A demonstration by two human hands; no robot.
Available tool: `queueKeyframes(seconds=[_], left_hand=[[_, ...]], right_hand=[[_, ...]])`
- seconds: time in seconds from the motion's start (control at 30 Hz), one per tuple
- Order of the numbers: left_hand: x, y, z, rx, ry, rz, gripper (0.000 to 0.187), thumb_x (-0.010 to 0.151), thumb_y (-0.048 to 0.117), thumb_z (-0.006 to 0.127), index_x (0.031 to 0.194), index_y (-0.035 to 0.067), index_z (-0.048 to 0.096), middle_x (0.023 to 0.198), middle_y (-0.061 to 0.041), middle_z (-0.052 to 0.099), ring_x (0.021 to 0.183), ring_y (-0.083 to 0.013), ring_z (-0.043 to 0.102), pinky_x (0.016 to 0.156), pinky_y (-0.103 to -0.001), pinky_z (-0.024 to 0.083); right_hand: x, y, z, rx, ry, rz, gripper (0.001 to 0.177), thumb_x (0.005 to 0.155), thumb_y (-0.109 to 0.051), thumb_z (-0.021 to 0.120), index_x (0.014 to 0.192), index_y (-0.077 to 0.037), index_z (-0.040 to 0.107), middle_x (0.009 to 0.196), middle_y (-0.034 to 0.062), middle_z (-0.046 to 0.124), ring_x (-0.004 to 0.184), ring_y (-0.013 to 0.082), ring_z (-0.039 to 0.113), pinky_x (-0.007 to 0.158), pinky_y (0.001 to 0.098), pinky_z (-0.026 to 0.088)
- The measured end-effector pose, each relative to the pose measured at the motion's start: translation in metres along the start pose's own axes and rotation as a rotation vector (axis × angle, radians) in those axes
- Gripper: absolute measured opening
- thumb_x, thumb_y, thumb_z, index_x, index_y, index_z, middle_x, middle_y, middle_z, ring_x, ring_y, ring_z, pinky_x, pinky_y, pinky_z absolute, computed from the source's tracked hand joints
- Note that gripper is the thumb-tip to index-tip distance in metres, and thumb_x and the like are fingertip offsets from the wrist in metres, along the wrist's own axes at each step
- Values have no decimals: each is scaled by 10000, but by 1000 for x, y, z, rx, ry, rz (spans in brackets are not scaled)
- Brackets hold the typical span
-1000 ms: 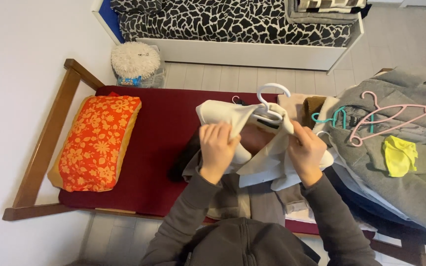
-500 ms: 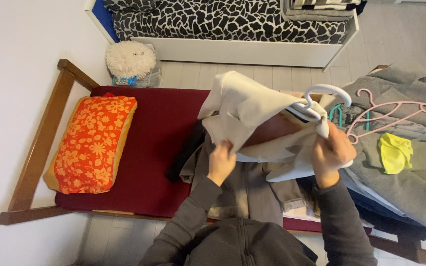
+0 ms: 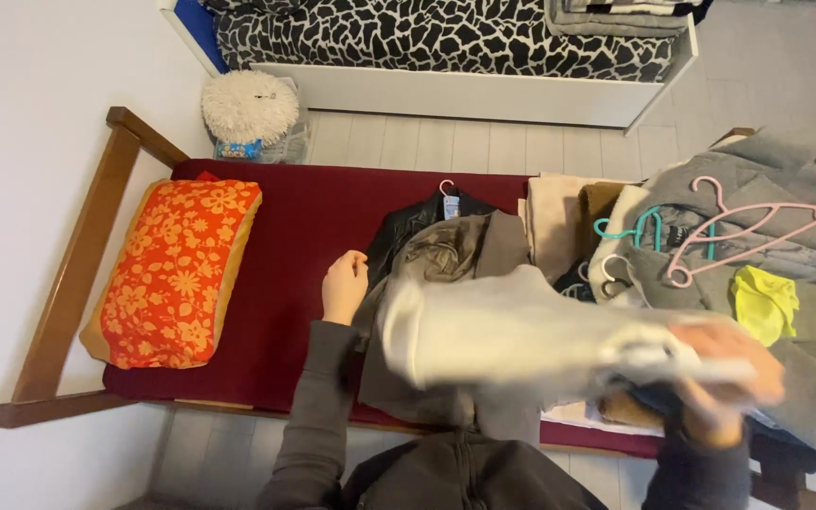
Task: The person is organizing clothes by placing them on hangers on a bed and then hanging the items in a closet.
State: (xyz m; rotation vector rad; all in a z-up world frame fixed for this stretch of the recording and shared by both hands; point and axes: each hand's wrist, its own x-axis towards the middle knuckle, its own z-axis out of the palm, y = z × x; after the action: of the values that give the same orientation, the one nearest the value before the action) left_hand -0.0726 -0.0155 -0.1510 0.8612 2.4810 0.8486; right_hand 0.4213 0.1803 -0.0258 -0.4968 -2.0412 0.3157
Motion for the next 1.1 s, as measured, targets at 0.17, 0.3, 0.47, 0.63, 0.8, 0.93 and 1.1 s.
queueKeyframes(seconds=[0.17, 0.3, 0.47, 0.63, 0.8, 0.93, 1.1], left_hand=[[9, 10, -2, -94, -113, -22, 246, 1001, 215, 484, 1102, 144, 697, 1073, -19, 763, 939, -229, 693, 785, -392, 510], [30, 4, 25, -139, -267, -62, 265, 1016, 230, 478, 1130, 143, 701, 1106, -60, 779, 998, -232, 722, 824, -395, 538], [61, -34, 83, -511, -476, -19, 372, 1039, 351, 565, 1191, 34, 687, 1075, -209, 747, 976, -306, 733, 863, -425, 576], [61, -9, 108, -832, -769, -463, 516, 970, 538, 662, 1179, 74, 745, 1214, -151, 742, 1064, -265, 699, 971, -379, 539], [121, -88, 217, -493, -517, -305, 422, 960, 521, 671, 1197, 177, 725, 1213, -65, 705, 1140, -220, 668, 1020, -349, 520], [171, -197, 313, -223, -308, -167, 361, 952, 507, 678, 1212, 259, 712, 1213, 4, 678, 1200, -184, 644, 1059, -324, 505], [203, -157, 313, -1073, 14, -558, 210, 937, 326, 644, 1025, 138, 674, 1042, -49, 672, 1029, -175, 703, 1001, -365, 537]], right_hand=[[4, -30, -7, 89, -39, 240, 456, 824, -442, 599, 823, 0, 709, 693, 140, 598, 639, 284, 586, 692, 392, 442], [-14, 1, 44, 239, 36, 242, 130, 859, -102, 775, 935, -5, 731, 894, 142, 721, 735, 199, 663, 778, 319, 520], [-45, 63, 156, 295, 54, 266, 173, 709, 16, 853, 857, -54, 796, 769, 127, 736, 660, 337, 690, 649, 385, 532], [-72, 107, 247, 207, -70, 390, 147, 817, -6, 793, 939, -86, 803, 753, 128, 734, 683, 373, 701, 640, 391, 537], [-122, 185, 320, 12, -37, 344, 213, 780, -28, 857, 964, -123, 805, 774, 98, 729, 704, 373, 677, 699, 424, 545], [-134, 217, 342, -39, -45, 363, 227, 782, -39, 855, 975, -143, 797, 760, 86, 712, 699, 363, 664, 705, 424, 536], [-146, 243, 358, -50, -85, 340, 248, 794, -21, 834, 1004, -146, 789, 798, 78, 729, 723, 341, 686, 711, 410, 546]])
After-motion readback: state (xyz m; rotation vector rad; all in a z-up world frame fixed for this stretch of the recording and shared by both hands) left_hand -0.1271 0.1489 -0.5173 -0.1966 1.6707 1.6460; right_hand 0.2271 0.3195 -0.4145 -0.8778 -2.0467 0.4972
